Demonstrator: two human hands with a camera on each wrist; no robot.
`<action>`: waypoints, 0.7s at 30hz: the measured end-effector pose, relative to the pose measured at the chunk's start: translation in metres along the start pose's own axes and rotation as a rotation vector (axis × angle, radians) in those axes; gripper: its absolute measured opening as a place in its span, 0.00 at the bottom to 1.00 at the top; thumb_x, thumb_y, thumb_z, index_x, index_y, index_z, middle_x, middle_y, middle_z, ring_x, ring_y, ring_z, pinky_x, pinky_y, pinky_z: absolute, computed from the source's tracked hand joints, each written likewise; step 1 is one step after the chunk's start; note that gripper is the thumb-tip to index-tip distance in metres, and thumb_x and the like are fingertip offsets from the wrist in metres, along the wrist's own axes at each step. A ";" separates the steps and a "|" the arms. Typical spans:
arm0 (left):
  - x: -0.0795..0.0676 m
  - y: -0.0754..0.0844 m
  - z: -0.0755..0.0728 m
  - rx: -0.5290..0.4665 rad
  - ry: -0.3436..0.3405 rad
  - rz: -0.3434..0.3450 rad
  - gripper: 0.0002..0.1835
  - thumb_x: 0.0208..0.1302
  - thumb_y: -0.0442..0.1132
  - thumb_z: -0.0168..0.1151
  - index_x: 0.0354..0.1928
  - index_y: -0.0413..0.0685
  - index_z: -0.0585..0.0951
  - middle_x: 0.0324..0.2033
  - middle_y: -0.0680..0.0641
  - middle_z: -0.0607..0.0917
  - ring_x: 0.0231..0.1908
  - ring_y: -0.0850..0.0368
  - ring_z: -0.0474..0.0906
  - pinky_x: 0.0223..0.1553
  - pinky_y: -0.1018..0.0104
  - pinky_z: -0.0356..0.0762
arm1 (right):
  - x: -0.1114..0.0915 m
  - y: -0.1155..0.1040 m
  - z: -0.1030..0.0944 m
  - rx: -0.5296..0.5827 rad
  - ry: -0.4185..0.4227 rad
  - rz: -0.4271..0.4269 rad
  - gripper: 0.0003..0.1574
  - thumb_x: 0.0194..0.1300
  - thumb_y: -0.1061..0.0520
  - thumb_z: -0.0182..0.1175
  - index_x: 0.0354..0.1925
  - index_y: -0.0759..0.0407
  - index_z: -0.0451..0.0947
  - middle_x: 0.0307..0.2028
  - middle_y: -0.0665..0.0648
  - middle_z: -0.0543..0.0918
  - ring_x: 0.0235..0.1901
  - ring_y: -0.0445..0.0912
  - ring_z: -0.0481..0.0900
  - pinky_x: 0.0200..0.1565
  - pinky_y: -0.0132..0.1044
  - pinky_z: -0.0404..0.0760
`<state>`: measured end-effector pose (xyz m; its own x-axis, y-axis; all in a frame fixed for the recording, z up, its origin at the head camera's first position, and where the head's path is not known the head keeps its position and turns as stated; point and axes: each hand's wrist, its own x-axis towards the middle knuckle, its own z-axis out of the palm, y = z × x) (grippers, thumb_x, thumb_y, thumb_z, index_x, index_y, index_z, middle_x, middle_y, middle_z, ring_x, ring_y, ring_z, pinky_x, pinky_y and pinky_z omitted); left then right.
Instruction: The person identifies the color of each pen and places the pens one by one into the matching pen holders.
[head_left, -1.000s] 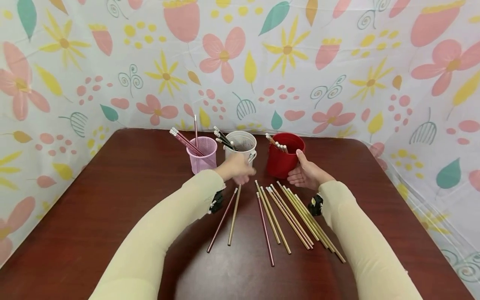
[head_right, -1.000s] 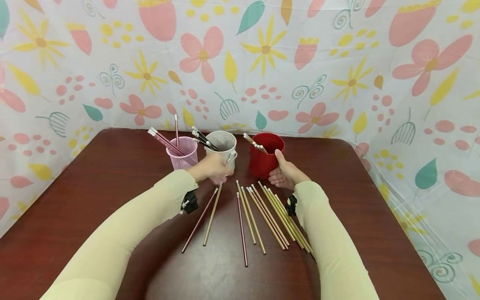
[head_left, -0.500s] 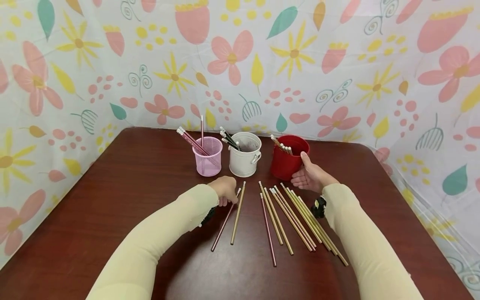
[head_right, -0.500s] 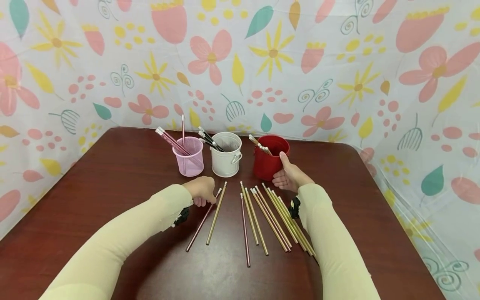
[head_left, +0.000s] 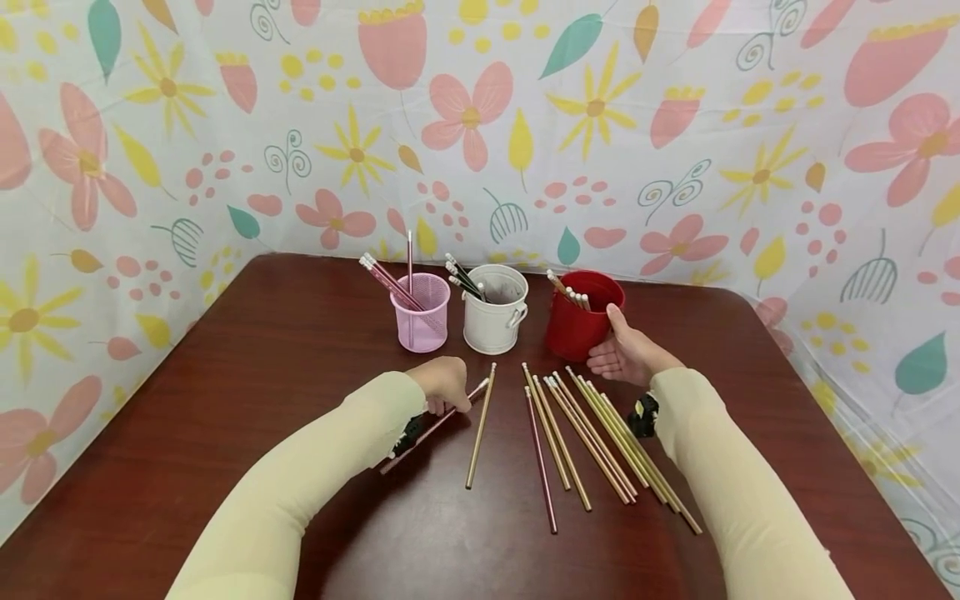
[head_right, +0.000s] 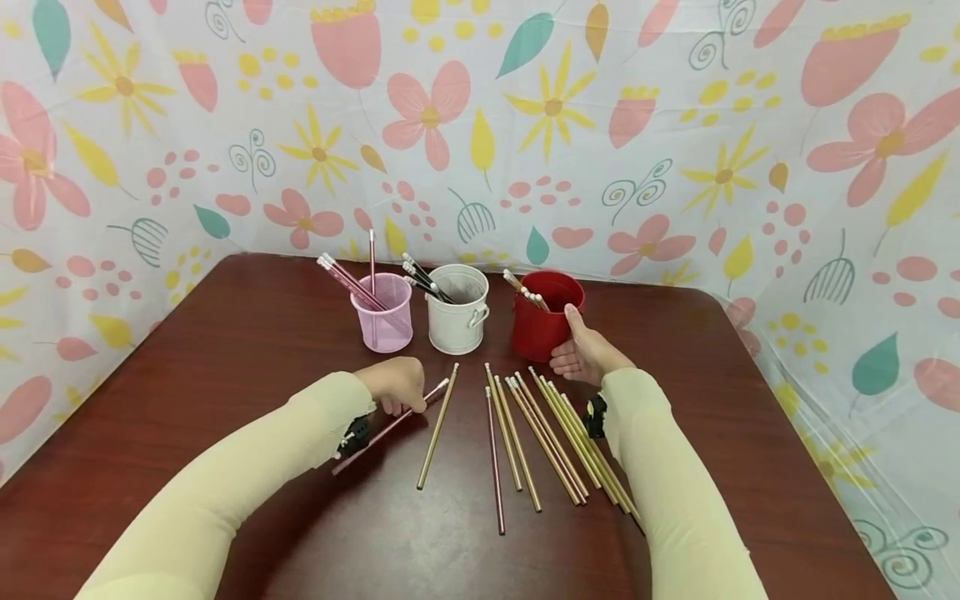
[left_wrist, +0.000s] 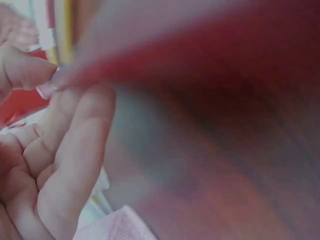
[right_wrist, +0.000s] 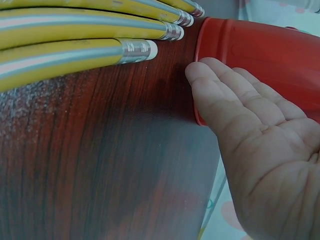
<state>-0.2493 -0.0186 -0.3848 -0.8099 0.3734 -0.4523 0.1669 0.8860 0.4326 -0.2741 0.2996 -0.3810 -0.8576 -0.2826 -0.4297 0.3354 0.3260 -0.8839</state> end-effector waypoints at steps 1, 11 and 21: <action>-0.003 0.000 -0.003 -0.030 0.007 0.014 0.09 0.53 0.31 0.61 0.17 0.41 0.77 0.14 0.48 0.78 0.13 0.57 0.75 0.16 0.68 0.78 | -0.001 0.000 -0.001 -0.001 -0.007 -0.007 0.75 0.56 0.15 0.28 0.62 0.85 0.54 0.59 0.77 0.69 0.51 0.55 0.78 0.57 0.46 0.74; -0.047 -0.007 -0.035 -0.347 0.341 0.353 0.05 0.47 0.26 0.63 0.29 0.36 0.80 0.21 0.49 0.81 0.17 0.64 0.72 0.19 0.73 0.74 | -0.003 -0.001 0.003 0.001 0.055 0.034 0.68 0.63 0.21 0.20 0.64 0.84 0.51 0.63 0.79 0.63 0.55 0.60 0.75 0.59 0.47 0.71; -0.090 -0.009 -0.074 -1.219 1.076 0.736 0.11 0.50 0.15 0.59 0.29 0.37 0.80 0.25 0.45 0.86 0.26 0.60 0.82 0.32 0.70 0.82 | 0.003 0.000 0.004 0.007 0.060 0.038 0.67 0.64 0.21 0.21 0.64 0.83 0.52 0.62 0.78 0.64 0.52 0.57 0.77 0.59 0.47 0.71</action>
<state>-0.2201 -0.0806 -0.2903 -0.8252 -0.2093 0.5246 0.5632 -0.2356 0.7920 -0.2748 0.2956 -0.3828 -0.8663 -0.2153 -0.4508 0.3703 0.3289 -0.8687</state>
